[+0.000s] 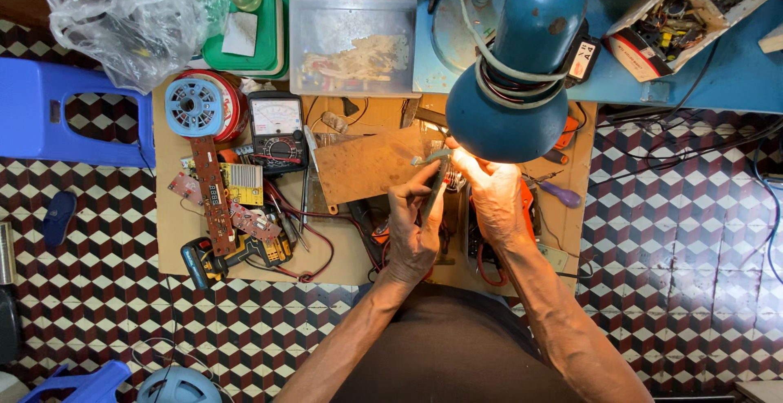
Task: The person inspects a circuit board, uses a heat gun to apply heat to specific areas, and tests the board with a multimeter. They flip the board over to check both sides and use a magnifying glass for closer inspection.
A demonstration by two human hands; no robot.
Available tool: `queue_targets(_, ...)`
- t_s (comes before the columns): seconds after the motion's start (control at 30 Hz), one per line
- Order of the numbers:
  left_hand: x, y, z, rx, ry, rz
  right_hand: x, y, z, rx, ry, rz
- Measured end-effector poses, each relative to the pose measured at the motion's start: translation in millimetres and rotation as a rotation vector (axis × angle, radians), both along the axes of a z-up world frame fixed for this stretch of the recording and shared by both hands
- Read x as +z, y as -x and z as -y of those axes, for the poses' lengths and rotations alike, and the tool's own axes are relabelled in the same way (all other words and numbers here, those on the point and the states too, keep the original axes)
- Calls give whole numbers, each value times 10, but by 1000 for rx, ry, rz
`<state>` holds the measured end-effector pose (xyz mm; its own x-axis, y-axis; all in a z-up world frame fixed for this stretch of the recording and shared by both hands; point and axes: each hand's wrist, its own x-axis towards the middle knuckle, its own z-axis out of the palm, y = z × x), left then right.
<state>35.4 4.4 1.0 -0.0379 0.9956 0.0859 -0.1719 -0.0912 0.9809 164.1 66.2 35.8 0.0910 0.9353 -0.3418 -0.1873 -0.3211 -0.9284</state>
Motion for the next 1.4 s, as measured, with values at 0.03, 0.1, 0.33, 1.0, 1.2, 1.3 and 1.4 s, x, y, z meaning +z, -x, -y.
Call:
queue_targets(0.03,-4,-9,-4,-1,-16,-11,13,-7,1,9,-16,25)
queue_targets(0.1,-16,-40,-23,2,-41,-69,29,-21,4,33,-1,191)
queue_targets(0.33,-39,-137,-24,53,-88,-175,15,-47,23,52,-158,503)
queue_targets(1.0,-43,-34,29,19,-73,-69,131,17,43,56,61,291)
queue_targets(1.2,-83,180,-134,141,349,-159,87,-119,35,150,72,371)
queue_targets(1.3,-123,374,-369,101,460,-38,68,-152,7,170,38,282)
queue_targets(1.4,-157,452,-620,8,577,173,43,-215,-32,205,-1,198)
